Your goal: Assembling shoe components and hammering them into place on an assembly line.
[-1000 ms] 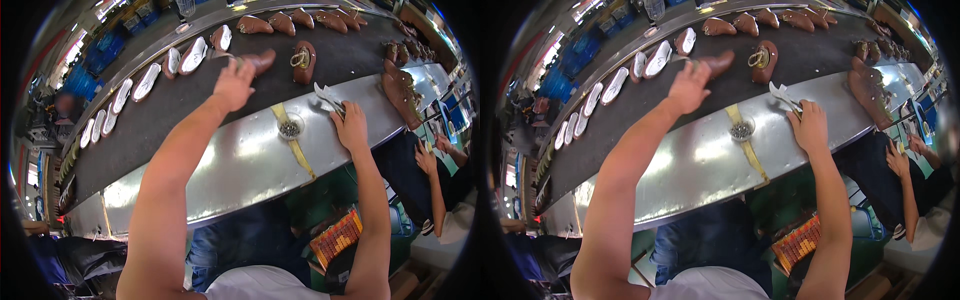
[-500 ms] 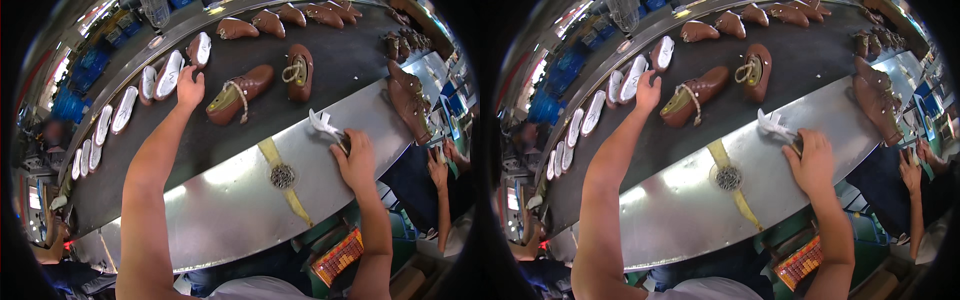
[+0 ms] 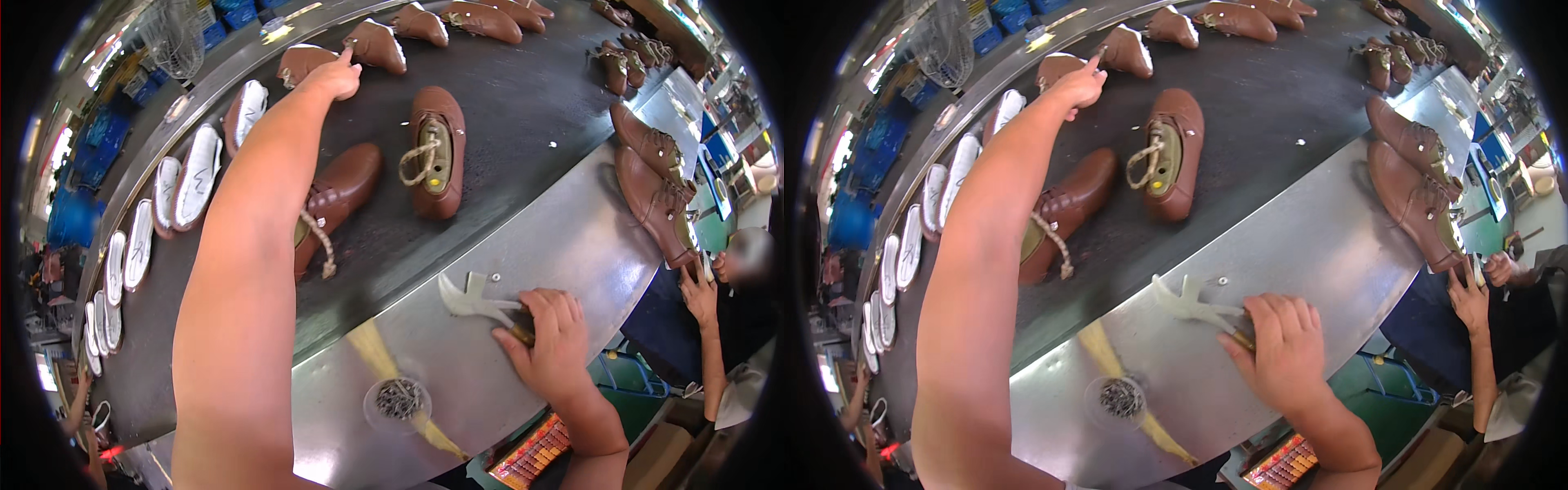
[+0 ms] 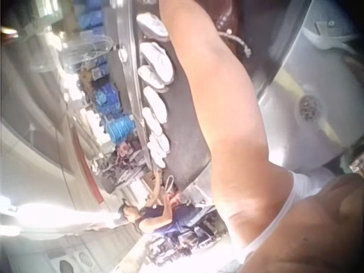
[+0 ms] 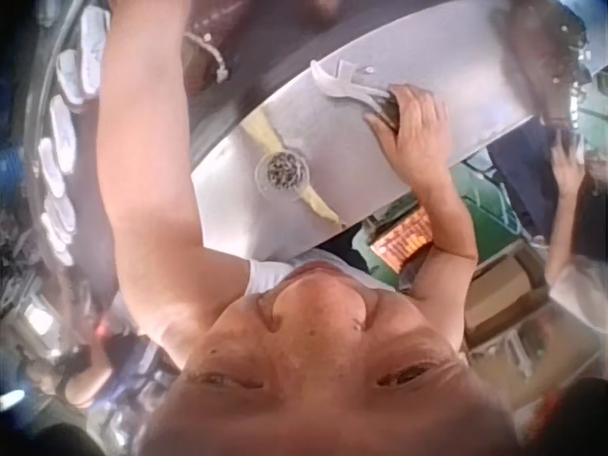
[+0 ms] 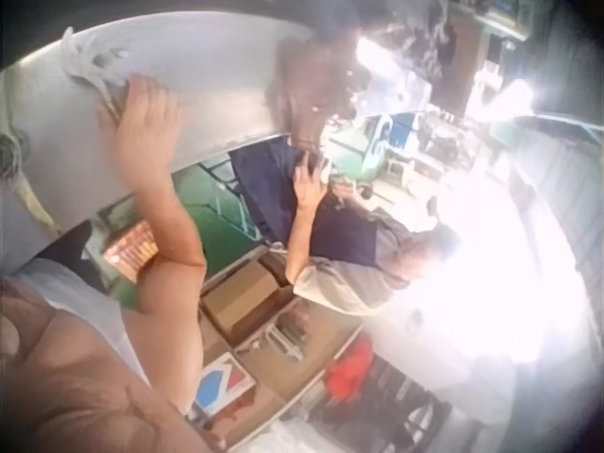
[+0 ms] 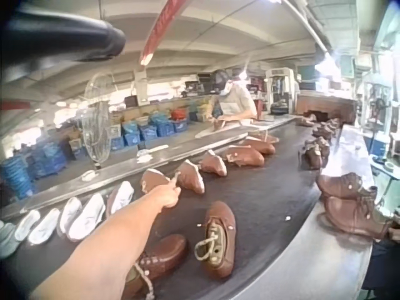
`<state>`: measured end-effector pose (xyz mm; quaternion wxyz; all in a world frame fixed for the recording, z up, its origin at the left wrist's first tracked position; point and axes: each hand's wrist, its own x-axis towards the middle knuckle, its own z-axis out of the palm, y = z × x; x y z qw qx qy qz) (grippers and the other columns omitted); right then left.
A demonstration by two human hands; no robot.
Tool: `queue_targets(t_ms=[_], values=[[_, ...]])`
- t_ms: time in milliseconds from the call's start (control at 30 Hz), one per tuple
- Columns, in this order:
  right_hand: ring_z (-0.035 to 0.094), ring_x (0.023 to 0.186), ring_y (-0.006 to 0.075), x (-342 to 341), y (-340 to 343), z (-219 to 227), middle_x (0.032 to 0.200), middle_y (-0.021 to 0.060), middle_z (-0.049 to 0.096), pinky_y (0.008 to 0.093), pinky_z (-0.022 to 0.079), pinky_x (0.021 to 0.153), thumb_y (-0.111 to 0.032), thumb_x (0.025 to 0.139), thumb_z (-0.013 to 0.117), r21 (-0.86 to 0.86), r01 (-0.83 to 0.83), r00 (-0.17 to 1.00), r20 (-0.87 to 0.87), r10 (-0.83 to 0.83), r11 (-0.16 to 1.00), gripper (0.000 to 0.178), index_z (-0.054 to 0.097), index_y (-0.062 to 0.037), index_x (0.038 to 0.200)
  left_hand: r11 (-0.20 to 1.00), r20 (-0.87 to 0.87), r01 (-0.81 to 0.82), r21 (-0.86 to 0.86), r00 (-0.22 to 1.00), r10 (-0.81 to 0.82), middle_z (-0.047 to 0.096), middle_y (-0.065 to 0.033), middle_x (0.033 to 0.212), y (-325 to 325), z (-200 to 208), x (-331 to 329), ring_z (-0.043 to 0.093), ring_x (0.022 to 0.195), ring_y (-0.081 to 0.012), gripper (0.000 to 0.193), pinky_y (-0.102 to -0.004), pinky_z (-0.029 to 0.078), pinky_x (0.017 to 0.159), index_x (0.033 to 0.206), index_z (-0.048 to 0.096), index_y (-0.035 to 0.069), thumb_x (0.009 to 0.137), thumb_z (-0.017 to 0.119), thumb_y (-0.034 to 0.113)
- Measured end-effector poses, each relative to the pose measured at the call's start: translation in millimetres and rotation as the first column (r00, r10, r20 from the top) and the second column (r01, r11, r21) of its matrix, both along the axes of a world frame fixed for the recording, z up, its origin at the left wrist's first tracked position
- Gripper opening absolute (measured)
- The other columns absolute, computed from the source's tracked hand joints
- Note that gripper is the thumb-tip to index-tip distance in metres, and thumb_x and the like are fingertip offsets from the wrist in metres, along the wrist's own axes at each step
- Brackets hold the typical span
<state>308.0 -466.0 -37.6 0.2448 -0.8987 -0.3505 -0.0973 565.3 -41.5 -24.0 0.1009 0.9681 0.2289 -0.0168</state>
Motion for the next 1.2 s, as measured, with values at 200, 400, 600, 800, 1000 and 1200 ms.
queue_targets(t_ms=[200,400,600,800,1000,1200], values=[[0.057,0.094,0.0301,2,0,1,0.107,0.0112,0.060,0.0420,0.042,0.080,-0.025,0.071,0.080,0.011,0.007,1.000,-0.019,-0.007,1.000,0.053,0.057,-0.0045,0.114,0.998,0.250,0.015,0.060,0.968,-0.030,0.065,-0.0215,0.119,39,-13,-7,0.064,0.109,-0.0371,0.044,-0.0441,0.052,0.092,0.130,0.051,0.010,0.098,0.052,0.039],[0.056,0.093,0.0306,5,5,1,0.107,0.0120,0.060,0.0427,0.042,0.080,-0.025,0.070,0.080,0.035,0.000,1.000,0.001,0.000,0.999,0.053,0.057,-0.0039,0.113,0.980,0.327,-0.146,-0.136,0.927,0.184,0.063,-0.0194,0.109,89,-13,-90,0.068,0.086,-0.0244,0.068,-0.0330,0.055,0.060,0.133,0.039,-0.004,0.082,0.078,0.021],[0.056,0.094,0.0324,0,-1,0,0.108,0.0141,0.060,0.0441,0.042,0.080,-0.024,0.072,0.079,0.011,0.020,0.999,0.043,-0.021,1.000,0.053,0.055,-0.0034,0.114,0.957,0.385,-0.199,0.210,0.917,0.106,0.024,-0.0232,0.157,19,-6,-190,0.031,0.141,-0.0428,0.072,-0.0414,0.032,0.112,0.128,0.061,0.010,0.072,0.078,0.052],[0.056,0.096,0.0361,-6,3,-3,0.108,0.0170,0.060,0.0459,0.043,0.084,-0.023,0.076,0.077,-0.001,0.026,0.999,0.023,-0.026,1.000,0.050,0.054,-0.0018,0.115,0.966,0.285,-0.227,-0.121,0.925,0.253,0.021,-0.0304,0.155,68,-18,-143,0.042,0.134,-0.0431,0.080,-0.0428,0.033,0.114,0.135,0.059,0.010,0.079,0.061,0.068],[0.057,0.098,0.0382,-7,12,-1,0.106,0.0189,0.060,0.0461,0.044,0.087,-0.024,0.080,0.074,0.009,0.038,0.998,0.044,-0.038,0.999,0.045,0.055,-0.0005,0.113,0.951,0.196,-0.308,-0.020,0.932,0.305,0.045,-0.0303,0.141,70,-16,-159,0.051,0.127,-0.0386,0.076,-0.0421,0.044,0.104,0.121,0.063,-0.008,0.090,0.054,0.061],[0.058,0.098,0.0379,-9,8,2,0.104,0.0180,0.062,0.0451,0.045,0.089,-0.028,0.083,0.072,0.010,0.092,0.993,0.067,-0.093,0.996,0.043,0.058,-0.0017,0.113,0.999,0.240,-0.038,0.007,0.970,0.035,0.054,-0.0228,0.133,32,37,-369,0.052,0.123,-0.0370,0.065,-0.0407,0.041,0.105,0.112,0.067,-0.007,0.093,0.054,0.053]])
